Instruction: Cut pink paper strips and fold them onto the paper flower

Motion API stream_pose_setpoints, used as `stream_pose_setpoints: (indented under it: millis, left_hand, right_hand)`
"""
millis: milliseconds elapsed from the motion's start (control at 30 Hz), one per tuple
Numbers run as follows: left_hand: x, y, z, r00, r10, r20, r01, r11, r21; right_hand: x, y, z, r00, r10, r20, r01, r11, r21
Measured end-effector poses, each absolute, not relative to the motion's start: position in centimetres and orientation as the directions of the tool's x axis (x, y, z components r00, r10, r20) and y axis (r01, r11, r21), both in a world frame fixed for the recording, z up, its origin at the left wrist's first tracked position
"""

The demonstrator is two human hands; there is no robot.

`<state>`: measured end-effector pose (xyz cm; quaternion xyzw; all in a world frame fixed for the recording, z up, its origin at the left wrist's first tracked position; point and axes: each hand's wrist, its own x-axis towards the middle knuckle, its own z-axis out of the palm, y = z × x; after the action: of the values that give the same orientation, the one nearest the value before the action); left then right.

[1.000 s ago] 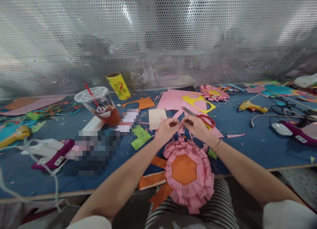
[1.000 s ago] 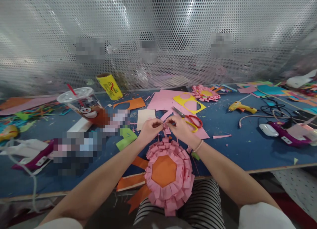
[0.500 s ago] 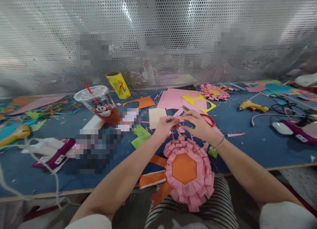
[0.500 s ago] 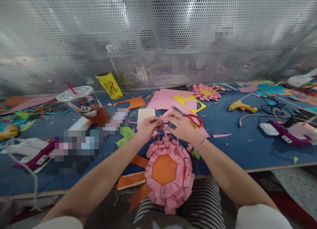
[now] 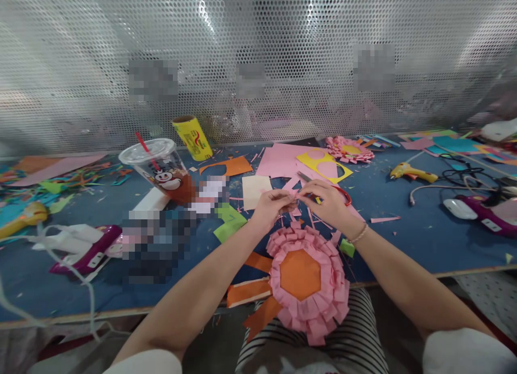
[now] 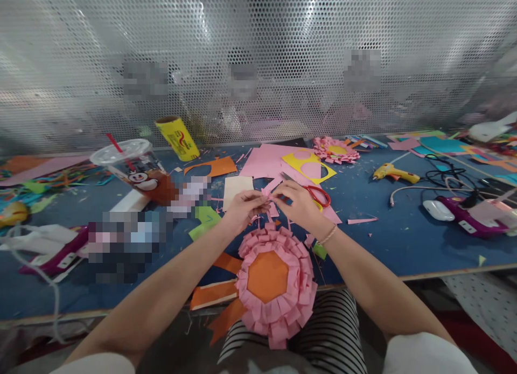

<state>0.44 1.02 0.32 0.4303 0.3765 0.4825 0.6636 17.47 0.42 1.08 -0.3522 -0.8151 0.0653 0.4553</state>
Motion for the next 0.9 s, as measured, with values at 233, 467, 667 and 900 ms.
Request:
stream_pose_setpoints:
  millis: [233, 467, 667, 900]
  left_hand:
    - [0.47, 0.95, 0.38, 0.249, 0.967, -0.060, -0.274, 0.130, 0.953]
    - [0.56, 0.92, 0.64, 0.236, 0.967, -0.094, -0.261, 0.157, 0.953]
    - [0.65, 0.88, 0.54, 0.220, 0.970, -0.104, -0.272, 0.164, 0.948]
    - [0.64, 0.68, 0.50, 0.259, 0.962, -0.086, -0.245, 0.151, 0.958]
  right_hand:
    - [17.57, 0.41, 1.27, -0.328, 0.693, 0.642, 0.505, 0.703, -0.501]
    - [17.49, 0.35, 1.15, -0.334, 0.705, 0.626, 0.537, 0.688, -0.488]
    - [17.50, 0.41, 0.83, -0.339, 0.715, 0.611, 0.546, 0.679, -0.491]
    - [17.25, 0.53, 0.70, -0.271, 0.804, 0.529, 0.560, 0.579, -0.593]
